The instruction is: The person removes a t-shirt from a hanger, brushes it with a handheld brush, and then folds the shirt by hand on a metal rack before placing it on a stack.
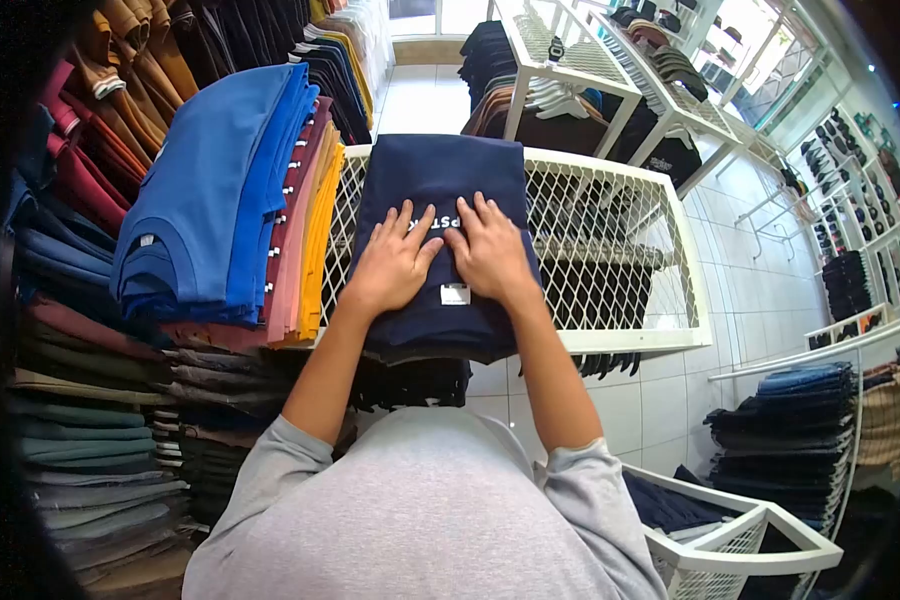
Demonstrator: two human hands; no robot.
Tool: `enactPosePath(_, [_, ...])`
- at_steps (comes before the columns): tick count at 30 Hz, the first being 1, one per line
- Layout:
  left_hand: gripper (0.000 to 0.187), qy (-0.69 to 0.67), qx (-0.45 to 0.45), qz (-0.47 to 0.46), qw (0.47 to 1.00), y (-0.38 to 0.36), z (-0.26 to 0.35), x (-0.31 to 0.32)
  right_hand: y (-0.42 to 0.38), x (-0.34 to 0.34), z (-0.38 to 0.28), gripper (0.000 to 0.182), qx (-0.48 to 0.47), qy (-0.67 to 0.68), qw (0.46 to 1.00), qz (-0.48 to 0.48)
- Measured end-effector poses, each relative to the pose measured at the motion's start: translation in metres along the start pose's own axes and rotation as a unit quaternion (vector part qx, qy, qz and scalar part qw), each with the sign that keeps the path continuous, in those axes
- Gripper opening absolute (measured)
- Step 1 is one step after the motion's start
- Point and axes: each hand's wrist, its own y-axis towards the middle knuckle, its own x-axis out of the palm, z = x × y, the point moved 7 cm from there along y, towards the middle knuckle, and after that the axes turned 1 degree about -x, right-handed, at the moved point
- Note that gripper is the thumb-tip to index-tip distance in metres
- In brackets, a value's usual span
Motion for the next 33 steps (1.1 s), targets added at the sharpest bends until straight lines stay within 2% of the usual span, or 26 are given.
enactPosePath(1, [0.056, 0.033, 0.007, -0.002, 0.999, 0.005, 0.005, -0.012, 0.007, -0.005, 0.004, 0.052, -0.007, 0.035, 0.999, -0.012])
enactPosePath(3, [0.050, 0.007, -0.068, -0.084, 0.994, 0.030, 0.006, -0.031, 0.035, -0.020, 0.017, 0.042, -0.002, 0.075, 0.997, 0.030])
enactPosePath(5, [0.044, 0.038, -0.005, 0.031, 0.999, 0.063, 0.018, -0.049, 0.067, -0.036, 0.024, 0.040, -0.003, 0.064, 0.995, 0.082])
enactPosePath(7, [0.044, 0.011, 0.010, 0.110, 0.994, 0.102, 0.018, -0.047, 0.101, -0.027, 0.042, 0.038, -0.007, 0.044, 0.991, 0.126])
enactPosePath(8, [0.044, 0.011, 0.011, 0.111, 0.994, 0.117, 0.012, -0.034, 0.112, -0.020, 0.046, 0.037, 0.004, 0.045, 0.990, 0.133])
enactPosePath(10, [0.044, 0.026, 0.015, 0.184, 0.983, 0.138, -0.006, -0.007, 0.116, 0.018, 0.053, 0.038, -0.002, 0.006, 0.992, 0.127])
enactPosePath(11, [0.048, 0.018, -0.014, 0.133, 0.991, 0.144, -0.026, 0.021, 0.119, 0.031, 0.050, 0.039, -0.007, -0.033, 0.992, 0.122])
enactPosePath(12, [0.051, 0.020, -0.029, 0.110, 0.993, 0.140, -0.032, 0.023, 0.111, 0.039, 0.041, 0.044, 0.008, -0.063, 0.995, 0.073])
enactPosePath(14, [0.058, 0.014, -0.065, 0.069, 0.995, 0.136, -0.045, 0.027, 0.109, 0.041, 0.048, 0.050, 0.030, -0.031, 0.998, 0.048])
enactPosePath(19, [0.064, -0.001, -0.111, 0.083, 0.990, 0.132, -0.054, 0.020, 0.105, 0.031, 0.057, 0.063, 0.090, -0.047, 0.994, 0.026])
enactPosePath(22, [0.069, 0.014, -0.143, 0.073, 0.987, 0.130, -0.063, 0.020, 0.101, 0.032, 0.077, 0.075, 0.193, -0.034, 0.981, -0.012])
enactPosePath(25, [0.077, 0.016, -0.203, 0.062, 0.977, 0.127, -0.077, 0.017, 0.097, 0.034, 0.085, 0.077, 0.223, -0.021, 0.975, -0.007])
enactPosePath(29, [0.081, 0.021, -0.218, 0.046, 0.975, 0.128, -0.075, 0.015, 0.097, 0.036, 0.085, 0.078, 0.219, -0.040, 0.975, 0.012])
enactPosePath(31, [0.081, 0.024, -0.217, 0.051, 0.975, 0.130, -0.076, 0.014, 0.098, 0.035, 0.084, 0.079, 0.230, -0.039, 0.972, -0.025])
enactPosePath(33, [0.081, 0.014, -0.217, 0.040, 0.975, 0.131, -0.078, 0.017, 0.100, 0.033, 0.082, 0.079, 0.232, -0.042, 0.972, -0.021])
